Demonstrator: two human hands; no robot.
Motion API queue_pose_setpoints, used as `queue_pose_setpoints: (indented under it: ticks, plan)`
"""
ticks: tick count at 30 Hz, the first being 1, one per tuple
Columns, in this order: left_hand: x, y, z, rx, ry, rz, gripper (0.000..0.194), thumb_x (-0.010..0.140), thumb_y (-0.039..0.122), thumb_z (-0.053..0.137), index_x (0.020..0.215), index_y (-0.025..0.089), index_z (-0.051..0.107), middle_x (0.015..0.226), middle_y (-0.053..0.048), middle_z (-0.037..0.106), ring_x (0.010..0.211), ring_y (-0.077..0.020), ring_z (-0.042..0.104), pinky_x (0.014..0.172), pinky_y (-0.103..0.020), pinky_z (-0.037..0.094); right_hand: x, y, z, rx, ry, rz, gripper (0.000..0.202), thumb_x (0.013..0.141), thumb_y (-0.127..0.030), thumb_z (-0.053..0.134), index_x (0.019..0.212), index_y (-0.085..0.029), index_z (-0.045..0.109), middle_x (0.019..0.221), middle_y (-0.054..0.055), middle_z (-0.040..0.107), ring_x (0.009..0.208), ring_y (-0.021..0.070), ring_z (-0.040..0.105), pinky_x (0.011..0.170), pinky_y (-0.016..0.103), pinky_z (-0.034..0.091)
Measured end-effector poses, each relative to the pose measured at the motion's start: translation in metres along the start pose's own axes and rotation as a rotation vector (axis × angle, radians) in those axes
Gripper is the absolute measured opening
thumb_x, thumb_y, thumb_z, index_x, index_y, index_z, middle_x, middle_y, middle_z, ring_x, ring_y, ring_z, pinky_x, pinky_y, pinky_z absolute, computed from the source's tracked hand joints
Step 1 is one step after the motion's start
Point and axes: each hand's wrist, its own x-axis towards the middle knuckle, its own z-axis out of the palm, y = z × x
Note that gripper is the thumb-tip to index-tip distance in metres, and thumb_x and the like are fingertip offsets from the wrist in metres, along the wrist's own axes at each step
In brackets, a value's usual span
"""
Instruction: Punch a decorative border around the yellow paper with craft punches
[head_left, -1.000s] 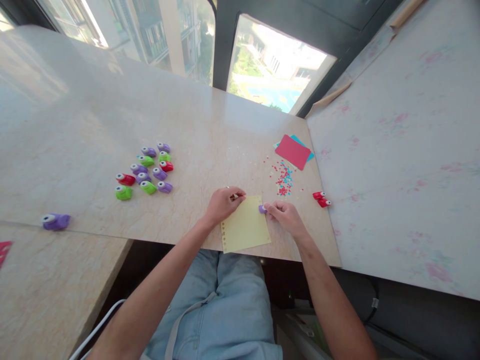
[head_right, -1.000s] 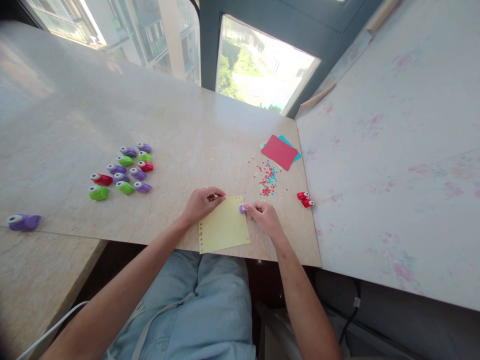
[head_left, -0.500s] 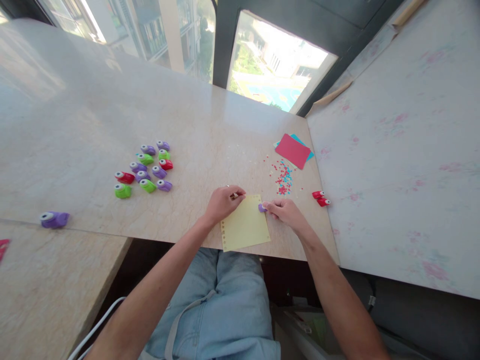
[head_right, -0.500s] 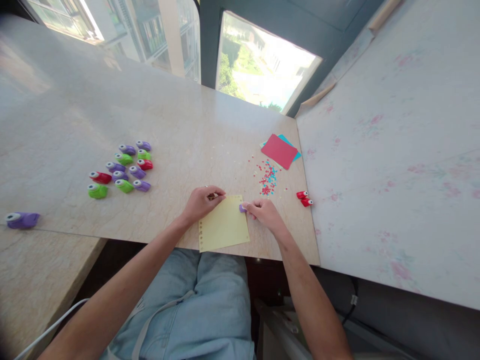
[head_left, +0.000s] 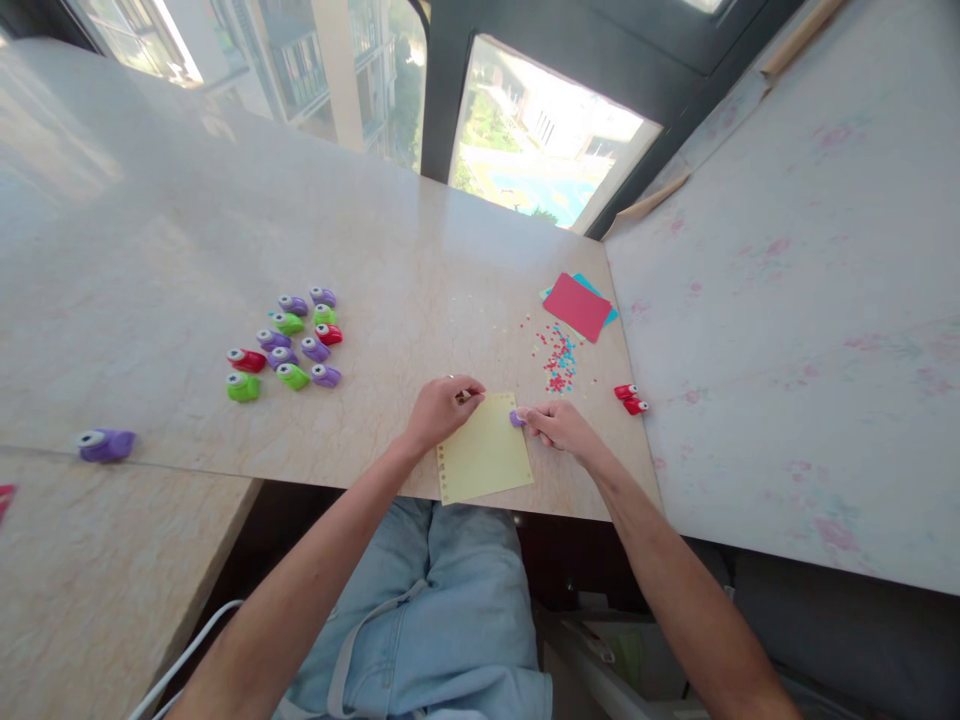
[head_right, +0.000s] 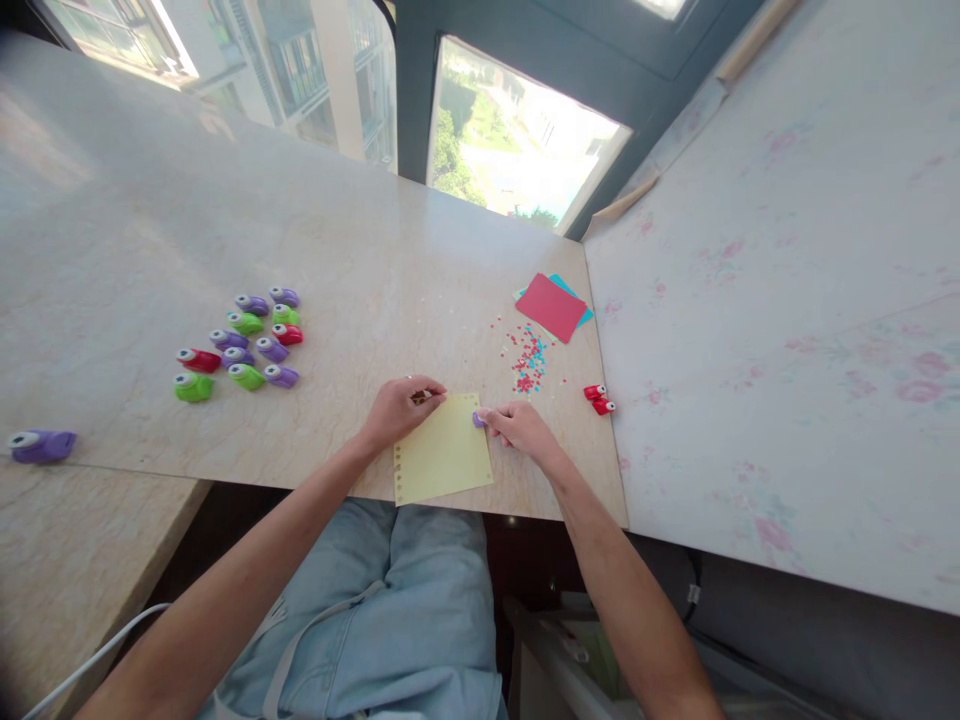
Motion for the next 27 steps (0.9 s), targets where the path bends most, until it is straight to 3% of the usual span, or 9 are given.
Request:
queue_pose_setpoints:
  ticks: [9, 19, 22, 27]
  plan:
    - [0.001, -0.001, 0.000, 0.005, -0.006, -0.011, 0.011, 0.083, 0.023, 0.063, 0.088, 0.020, 0.073, 0.085, -0.003, 0.075, 0.076, -0.0159, 0.068, 0.071, -0.026, 0.050, 0.000, 0.003, 0.004, 0.039, -0.019, 0.026, 0.046, 0.083, -0.054, 0.054, 0.057, -0.017, 0.058, 0.039, -0.005, 0.045, 0.034, 0.0064, 0.034, 0.037, 0.021, 0.023]
    - [0.002, -0.002, -0.001, -0.006, -0.008, -0.007, 0.012, 0.083, 0.021, 0.062, 0.087, 0.020, 0.073, 0.084, -0.003, 0.075, 0.075, -0.0157, 0.067, 0.070, -0.026, 0.049, -0.002, 0.006, 0.009, 0.188, 0.020, 0.038, 0.049, 0.079, -0.061, 0.057, 0.056, -0.018, 0.055, 0.040, -0.006, 0.042, 0.032, 0.0049, 0.027, 0.033, 0.020, 0.017]
    - [0.003, -0.002, -0.001, -0.009, -0.003, -0.016, 0.012, 0.083, 0.021, 0.062, 0.087, 0.020, 0.073, 0.085, -0.003, 0.075, 0.075, -0.0155, 0.067, 0.071, -0.026, 0.049, -0.006, 0.015, 0.013, 0.287, 0.112, -0.016, 0.050, 0.079, -0.063, 0.058, 0.057, -0.018, 0.054, 0.041, -0.007, 0.040, 0.034, 0.0053, 0.026, 0.035, 0.021, 0.016]
    - [0.004, -0.003, -0.002, -0.031, -0.006, -0.042, 0.013, 0.082, 0.022, 0.061, 0.087, 0.021, 0.073, 0.084, -0.003, 0.075, 0.074, -0.0153, 0.068, 0.069, -0.025, 0.049, -0.012, 0.034, 0.029, 0.467, 0.477, -0.139, 0.048, 0.081, -0.062, 0.057, 0.059, -0.020, 0.050, 0.047, -0.006, 0.039, 0.041, 0.0079, 0.030, 0.039, 0.022, 0.023]
